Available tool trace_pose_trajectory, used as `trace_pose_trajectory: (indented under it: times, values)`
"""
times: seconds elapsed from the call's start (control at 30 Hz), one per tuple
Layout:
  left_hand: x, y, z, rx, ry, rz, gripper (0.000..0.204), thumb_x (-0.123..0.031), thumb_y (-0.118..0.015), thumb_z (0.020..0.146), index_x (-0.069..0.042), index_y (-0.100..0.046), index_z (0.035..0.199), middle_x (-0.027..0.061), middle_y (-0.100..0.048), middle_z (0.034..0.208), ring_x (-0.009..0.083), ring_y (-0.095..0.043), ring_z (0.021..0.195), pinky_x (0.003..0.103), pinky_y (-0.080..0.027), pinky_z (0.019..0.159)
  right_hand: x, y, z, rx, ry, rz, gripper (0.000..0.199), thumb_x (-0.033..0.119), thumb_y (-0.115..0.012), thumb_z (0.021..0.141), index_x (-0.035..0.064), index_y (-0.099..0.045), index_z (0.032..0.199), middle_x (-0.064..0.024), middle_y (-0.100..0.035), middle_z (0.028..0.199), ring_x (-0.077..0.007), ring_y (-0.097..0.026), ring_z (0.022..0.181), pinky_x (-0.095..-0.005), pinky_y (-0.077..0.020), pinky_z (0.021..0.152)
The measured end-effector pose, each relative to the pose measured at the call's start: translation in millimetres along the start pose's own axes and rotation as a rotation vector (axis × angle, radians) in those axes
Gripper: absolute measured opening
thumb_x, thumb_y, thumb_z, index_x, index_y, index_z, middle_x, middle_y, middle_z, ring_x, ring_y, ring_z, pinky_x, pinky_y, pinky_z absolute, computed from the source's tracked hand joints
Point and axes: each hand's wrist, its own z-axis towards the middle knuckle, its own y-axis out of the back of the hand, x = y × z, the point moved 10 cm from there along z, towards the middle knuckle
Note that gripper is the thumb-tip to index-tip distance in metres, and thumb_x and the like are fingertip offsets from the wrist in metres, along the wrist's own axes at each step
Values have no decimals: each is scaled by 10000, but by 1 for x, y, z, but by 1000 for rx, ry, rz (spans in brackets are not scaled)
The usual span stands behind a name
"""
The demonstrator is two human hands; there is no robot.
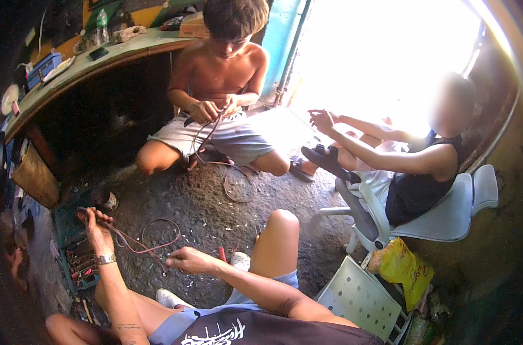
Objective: The person sits on the floor and uses a knife to strip the insulation off a red wire. They peel back the insulation, pull the wire, and repeat the process on different sections.
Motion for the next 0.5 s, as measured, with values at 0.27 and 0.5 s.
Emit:
trace_pose_trajectory:
  times: [0.27, 0.5]
  values:
    - [101, -37, -43, 83, 559, -317, 220, -320, -530, 1075, -102, -561, 1076, -60, -350, 645, 78, -344, 544, 245, -330, 536, 142, -16, 22, 269, 332, 1079, 414, 297, -641, 999, -27, -618, 1255, -67, -633, 869, -149, -586, 684, -296, -449, 582]
    - [34, -33, -28, 46, 47, -153, 227, -299, -524, 1078, -97, -557, 983, -36, -431, 663, 112, -422, 567, 311, -410, 574, 98, 55, 80, -629, 392, -439, 228, 180, -518, 1026, -1, -604, 1135, -276, -653, 1152, -433, -660, 1041, -491, -535, 842]
